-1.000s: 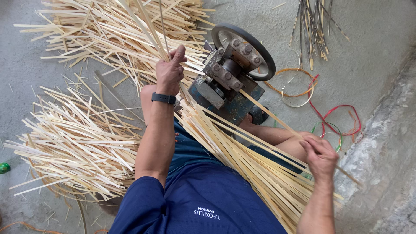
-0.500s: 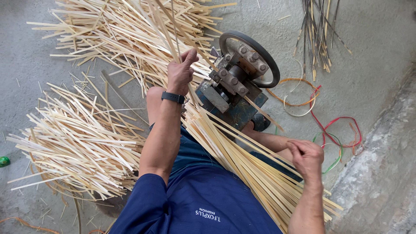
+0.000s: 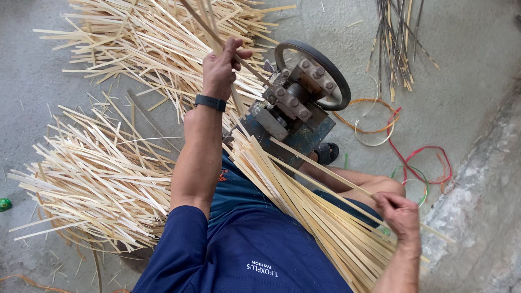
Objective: The person feeds long bamboo strips through a manual splitting machine, guiding each piece with both hands. The strips are processed one at a time and accumulate in a pile on the floor.
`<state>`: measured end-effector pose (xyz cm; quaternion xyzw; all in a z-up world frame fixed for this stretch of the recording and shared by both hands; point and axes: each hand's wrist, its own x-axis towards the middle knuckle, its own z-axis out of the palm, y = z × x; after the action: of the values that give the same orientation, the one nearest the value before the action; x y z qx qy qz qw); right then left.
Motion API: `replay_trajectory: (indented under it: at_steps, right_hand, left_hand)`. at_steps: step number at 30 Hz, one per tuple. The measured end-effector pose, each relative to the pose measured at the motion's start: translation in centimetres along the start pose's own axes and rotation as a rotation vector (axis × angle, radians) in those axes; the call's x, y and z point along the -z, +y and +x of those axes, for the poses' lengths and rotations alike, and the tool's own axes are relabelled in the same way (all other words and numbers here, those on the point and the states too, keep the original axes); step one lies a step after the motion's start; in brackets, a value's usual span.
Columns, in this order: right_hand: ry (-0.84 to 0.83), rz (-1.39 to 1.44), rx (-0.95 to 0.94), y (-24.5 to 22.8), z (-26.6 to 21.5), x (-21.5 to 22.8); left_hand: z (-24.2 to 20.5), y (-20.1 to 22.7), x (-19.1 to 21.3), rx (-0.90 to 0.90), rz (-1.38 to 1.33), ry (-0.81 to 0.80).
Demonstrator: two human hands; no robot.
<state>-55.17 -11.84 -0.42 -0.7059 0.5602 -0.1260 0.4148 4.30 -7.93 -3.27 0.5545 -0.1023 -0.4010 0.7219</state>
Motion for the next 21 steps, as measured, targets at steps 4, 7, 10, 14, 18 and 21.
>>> replay_trajectory:
  at_steps: [4, 7, 10, 14, 18, 21]
  right_hand:
    - [0.139, 0.032, 0.037, 1.0, -1.1, 3.1]
    - [0.222, -0.081, 0.035, 0.1, -1.4, 3.6]
    - [0.235, -0.163, 0.077, -1.6, -1.0, 1.9]
    - [0.243, -0.202, 0.145, -4.1, -0.6, -0.6]
    - [0.243, -0.223, 0.180, -6.1, -0.5, -2.2]
    - [0.256, -0.230, 0.305, -7.2, -0.5, -3.1]
  left_hand:
    - [1.1, -0.6, -0.8, -0.015, -0.002, 0.023]
    - [3.0, -0.6, -2.1, -0.018, 0.082, 0.076]
    - [4.2, -0.7, -2.9, -0.009, 0.043, 0.064]
    - [4.6, -1.5, -2.2, -0.058, 0.002, 0.061]
    - [6.3, -3.4, -1.2, -0.037, -0.001, 0.094]
    - [9.4, -3.2, 0.0, -0.094, -0.026, 0.122]
